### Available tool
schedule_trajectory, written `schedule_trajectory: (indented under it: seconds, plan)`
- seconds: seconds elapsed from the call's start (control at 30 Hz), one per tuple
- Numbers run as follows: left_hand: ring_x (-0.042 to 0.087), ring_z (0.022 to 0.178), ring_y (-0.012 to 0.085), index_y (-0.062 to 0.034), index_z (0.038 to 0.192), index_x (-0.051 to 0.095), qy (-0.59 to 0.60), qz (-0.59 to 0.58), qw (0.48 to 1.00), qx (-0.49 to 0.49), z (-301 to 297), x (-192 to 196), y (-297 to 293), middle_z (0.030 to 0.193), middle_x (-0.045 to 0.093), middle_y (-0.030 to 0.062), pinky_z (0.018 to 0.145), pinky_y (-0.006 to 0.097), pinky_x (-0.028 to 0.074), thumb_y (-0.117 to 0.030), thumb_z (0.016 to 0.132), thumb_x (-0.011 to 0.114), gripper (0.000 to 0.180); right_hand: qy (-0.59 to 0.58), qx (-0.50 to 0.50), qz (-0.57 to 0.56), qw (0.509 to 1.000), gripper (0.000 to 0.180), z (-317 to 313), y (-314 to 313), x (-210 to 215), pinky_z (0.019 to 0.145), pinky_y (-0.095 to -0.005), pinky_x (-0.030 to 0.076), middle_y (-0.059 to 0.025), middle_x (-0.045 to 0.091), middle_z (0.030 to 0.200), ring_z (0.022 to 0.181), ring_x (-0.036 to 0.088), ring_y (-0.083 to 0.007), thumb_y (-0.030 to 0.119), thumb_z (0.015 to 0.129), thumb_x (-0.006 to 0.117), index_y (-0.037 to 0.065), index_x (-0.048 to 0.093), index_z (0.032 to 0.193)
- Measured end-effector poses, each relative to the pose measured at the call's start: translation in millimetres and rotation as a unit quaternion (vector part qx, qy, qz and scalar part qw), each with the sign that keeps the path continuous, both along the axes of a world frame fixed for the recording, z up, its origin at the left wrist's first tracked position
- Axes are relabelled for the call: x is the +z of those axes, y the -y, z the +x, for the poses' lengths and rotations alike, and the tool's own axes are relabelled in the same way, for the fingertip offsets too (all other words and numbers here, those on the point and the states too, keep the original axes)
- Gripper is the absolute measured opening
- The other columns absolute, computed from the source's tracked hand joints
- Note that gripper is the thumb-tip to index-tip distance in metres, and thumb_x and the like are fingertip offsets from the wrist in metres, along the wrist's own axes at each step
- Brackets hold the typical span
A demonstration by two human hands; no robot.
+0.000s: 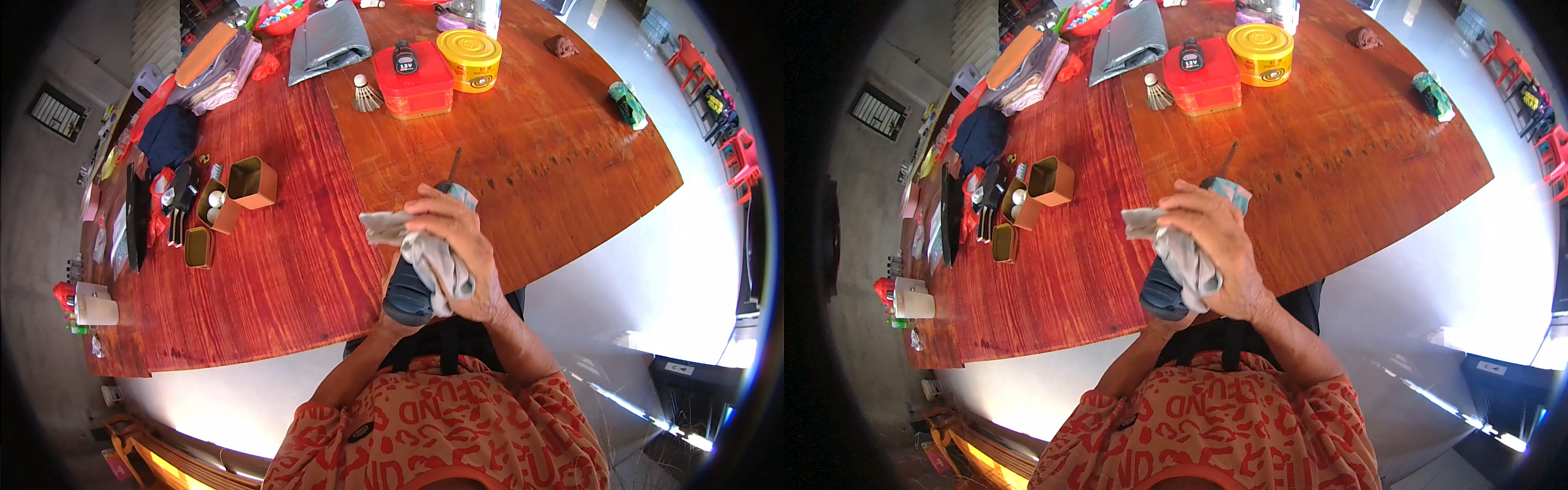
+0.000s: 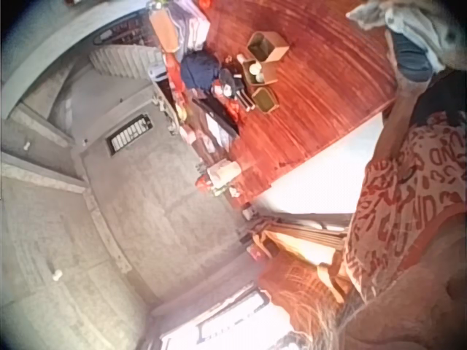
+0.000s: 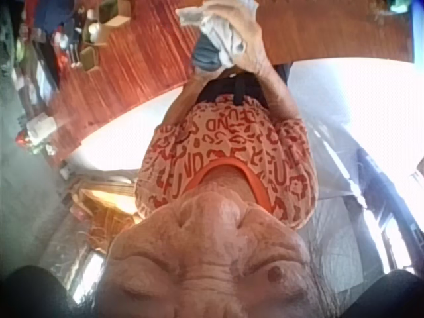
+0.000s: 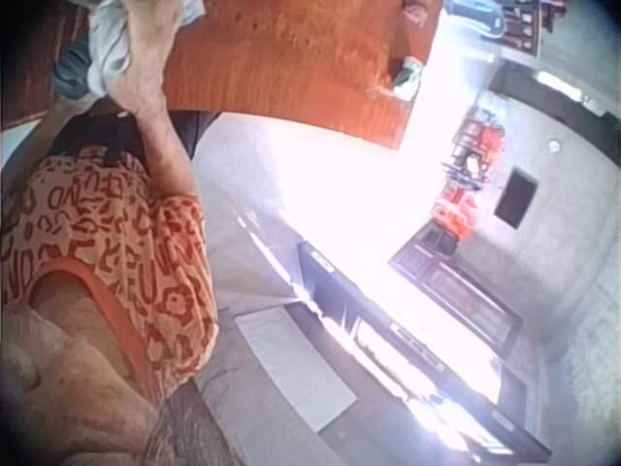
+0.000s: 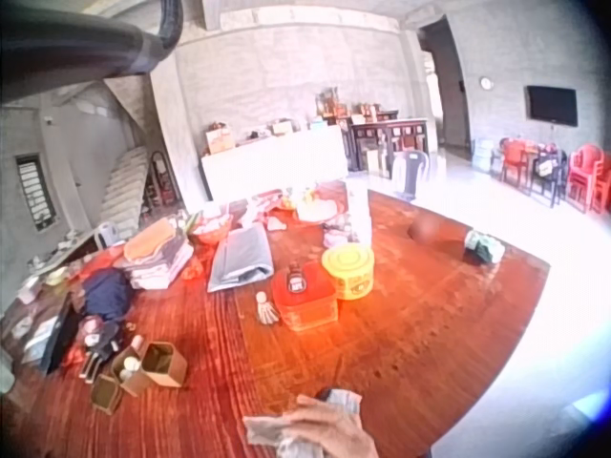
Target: The person wipes a cordless drill with a cloth, cleaning the body and chuck. They then wipe a shuttlecock and a small black object, placing each item back on the table after cleaning.
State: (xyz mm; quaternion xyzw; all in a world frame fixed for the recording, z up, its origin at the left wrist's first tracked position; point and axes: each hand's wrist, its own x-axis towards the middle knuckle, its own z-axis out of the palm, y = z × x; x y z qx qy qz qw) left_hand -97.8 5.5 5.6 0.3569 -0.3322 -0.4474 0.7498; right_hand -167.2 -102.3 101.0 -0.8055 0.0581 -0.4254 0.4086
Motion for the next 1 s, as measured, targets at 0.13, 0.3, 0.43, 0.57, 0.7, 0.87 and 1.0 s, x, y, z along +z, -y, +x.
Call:
schedule_trajectory:
  seconds: [0.13, 0.3, 0.43, 0.57, 0.7, 0.87, 1.0]
  plan:
    - [0.046, 0.119, 0.0220, -0.0066, 0.134, 0.034, 0.119, 0.057, 0.991, 0.034, 1, -11, -10, 0.129, 0.046, 0.0073, 0.100, 0.035, 0.040, -0.011, 0.086, 0.061, 0.055, 0.007, -0.013, 0.030, 0.999, 0.031, 4, 17, -10, 0.096, -0.0425, 0.038, -0.0083, 0.063, 0.103, 0.108, 0.057, -0.0295, 0.007, 0.074, 0.070, 0.007, 0.060, 0.103]
    - [0.051, 0.112, 0.0211, -0.0070, 0.128, 0.038, 0.039, 0.067, 0.997, -0.002, 2, -10, -3, 0.122, 0.050, 0.0078, 0.094, 0.034, 0.045, -0.013, 0.085, 0.061, 0.050, 0.013, 0.115, -0.046, 0.992, 0.023, -5, 0, 14, 0.084, -0.0419, 0.046, -0.0056, 0.065, 0.091, 0.093, 0.063, -0.0222, 0.010, 0.073, 0.071, 0.010, 0.062, 0.094]
    - [0.055, 0.108, 0.0218, -0.0067, 0.124, 0.040, 0.194, 0.094, 0.976, 0.031, 4, -3, -11, 0.115, 0.054, 0.0092, 0.089, 0.034, 0.047, -0.015, 0.080, 0.066, 0.051, 0.000, 0.161, -0.114, 0.980, 0.027, -9, -11, 13, 0.075, -0.0385, 0.048, -0.0027, 0.061, 0.086, 0.083, 0.063, -0.0197, 0.011, 0.065, 0.071, 0.010, 0.061, 0.089]
    - [0.058, 0.103, 0.0226, -0.0064, 0.119, 0.043, 0.426, 0.097, 0.893, 0.107, 7, -3, -15, 0.109, 0.057, 0.0105, 0.085, 0.034, 0.048, -0.017, 0.076, 0.070, 0.052, -0.032, 0.215, -0.134, 0.967, 0.035, -12, -1, 20, 0.075, -0.0387, 0.047, -0.0027, 0.058, 0.082, 0.077, 0.061, -0.0206, 0.015, 0.055, 0.070, 0.010, 0.060, 0.088]
    - [0.061, 0.098, 0.0234, -0.0061, 0.115, 0.045, 0.623, 0.096, 0.740, 0.235, 8, -9, -18, 0.103, 0.061, 0.0118, 0.081, 0.034, 0.050, -0.018, 0.072, 0.074, 0.054, -0.095, 0.231, -0.147, 0.957, 0.036, -11, 21, 24, 0.078, -0.0401, 0.044, -0.0041, 0.058, 0.080, 0.078, 0.060, -0.0229, 0.014, 0.054, 0.067, 0.010, 0.060, 0.089]
    - [0.064, 0.095, 0.0268, -0.0049, 0.109, 0.043, 0.432, 0.164, 0.877, 0.134, 5, 16, -18, 0.097, 0.062, 0.0153, 0.083, 0.037, 0.051, -0.014, 0.068, 0.079, 0.055, -0.209, 0.130, -0.163, 0.955, 0.030, -10, 53, 9, 0.080, -0.0402, 0.040, -0.0056, 0.061, 0.081, 0.086, 0.059, -0.0258, 0.015, 0.057, 0.064, 0.011, 0.061, 0.087]
    - [0.064, 0.098, 0.0280, -0.0049, 0.113, 0.035, 0.445, 0.197, 0.862, 0.143, 0, 23, -19, 0.099, 0.062, 0.0175, 0.087, 0.037, 0.050, -0.011, 0.065, 0.081, 0.066, -0.288, 0.069, -0.169, 0.940, 0.024, -6, 72, 5, 0.083, -0.0407, 0.040, -0.0056, 0.062, 0.082, 0.087, 0.060, -0.0267, 0.014, 0.062, 0.063, 0.012, 0.062, 0.086]
